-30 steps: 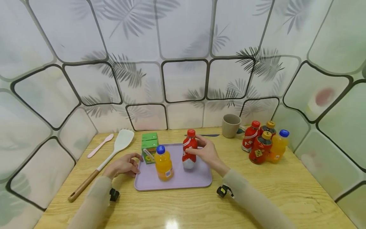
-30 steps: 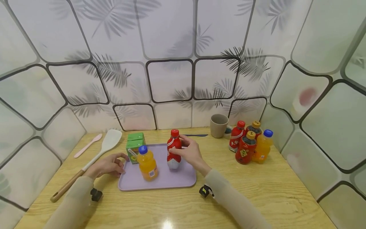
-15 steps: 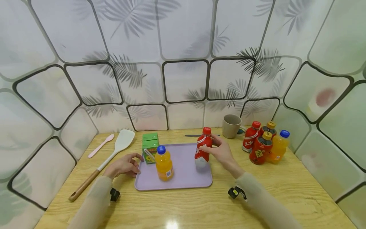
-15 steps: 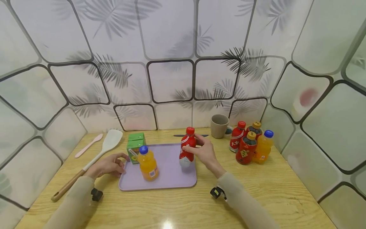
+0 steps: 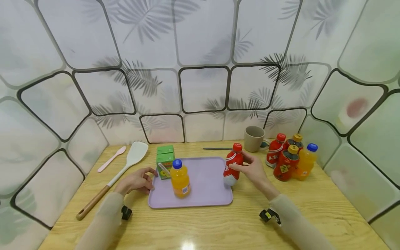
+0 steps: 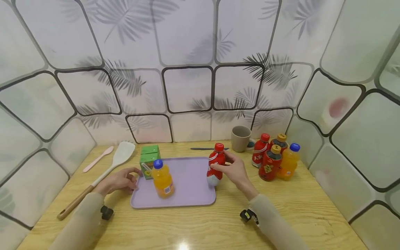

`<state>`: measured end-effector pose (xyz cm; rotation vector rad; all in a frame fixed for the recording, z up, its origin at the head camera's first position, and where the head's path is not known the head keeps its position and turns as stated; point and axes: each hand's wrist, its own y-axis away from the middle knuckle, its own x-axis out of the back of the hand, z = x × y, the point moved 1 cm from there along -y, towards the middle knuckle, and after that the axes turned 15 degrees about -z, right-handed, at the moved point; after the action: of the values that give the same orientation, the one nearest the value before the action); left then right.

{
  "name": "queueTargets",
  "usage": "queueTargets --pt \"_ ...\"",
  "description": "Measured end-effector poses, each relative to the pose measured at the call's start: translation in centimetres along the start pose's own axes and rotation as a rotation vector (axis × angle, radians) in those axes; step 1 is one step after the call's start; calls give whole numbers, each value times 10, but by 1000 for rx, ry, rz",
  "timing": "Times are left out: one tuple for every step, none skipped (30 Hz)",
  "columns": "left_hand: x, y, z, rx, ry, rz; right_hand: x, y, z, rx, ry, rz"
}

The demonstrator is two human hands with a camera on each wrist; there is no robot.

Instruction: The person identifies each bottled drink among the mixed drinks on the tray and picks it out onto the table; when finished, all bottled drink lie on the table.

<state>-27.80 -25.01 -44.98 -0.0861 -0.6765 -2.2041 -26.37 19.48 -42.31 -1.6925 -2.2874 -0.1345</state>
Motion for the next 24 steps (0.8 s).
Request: queueTargets --pt "0 0 -1 2 4 0 3 2 0 -6 3 -3" --pt "0 0 -1 2 4 0 6 4 -1 -14 10 -8" --pt "-1 0 -1 0 2 0 9 6 -1 -20 22 -15" --pt "-1 0 -2 -1 1 0 14 9 -2 -23 38 -22" --pt "-1 0 -2 -3 1 -1 18 11 -3 -26 56 -27" --pt "-1 0 -2 -4 0 -2 22 14 -4 -23 72 -37" --pt "-1 1 -2 -4 1 -2 27 16 -6 -22 98 -42" --pt "0 1 -2 -4 1 -3 32 18 -7 -21 127 -48" --pt "0 1 -1 -4 2 -3 36 20 -8 -14 148 -53" --pt "0 1 -1 -3 4 -3 40 23 -9 -10 166 -58" --pt "0 0 -2 -2 3 -5 44 25 -10 -9 181 -60" --pt "0 0 -2 -2 3 -5 47 28 -10 -7 194 -64" --pt "0 0 -2 -2 4 -4 51 30 -10 -14 206 -66" --pt "0 -1 -2 -1 5 -4 54 32 -10 -21 215 -68" --pt "0 -1 -2 -1 6 -4 57 35 -10 -35 228 -66" --pt "1 -1 -2 0 6 -4 60 37 -10 -51 240 -63" --pt "1 -2 -2 1 7 -4 64 39 -9 -66 251 -58" --pt "1 -2 -2 1 8 -5 67 42 -9 -80 261 -56" --pt "1 -2 -2 3 8 -4 69 44 -8 -96 272 -50" --pt "1 -2 -2 7 10 -5 72 46 -9 -110 281 -49" --pt "1 -2 -2 9 11 -4 75 48 -8 -126 290 -47" --pt "1 -2 -2 12 11 -4 77 50 -7 -132 292 -47" --pt "1 -2 -2 15 12 -3 79 52 -6 -137 296 -48" --pt "1 -2 -2 17 12 -2 81 53 -6 -144 302 -49"
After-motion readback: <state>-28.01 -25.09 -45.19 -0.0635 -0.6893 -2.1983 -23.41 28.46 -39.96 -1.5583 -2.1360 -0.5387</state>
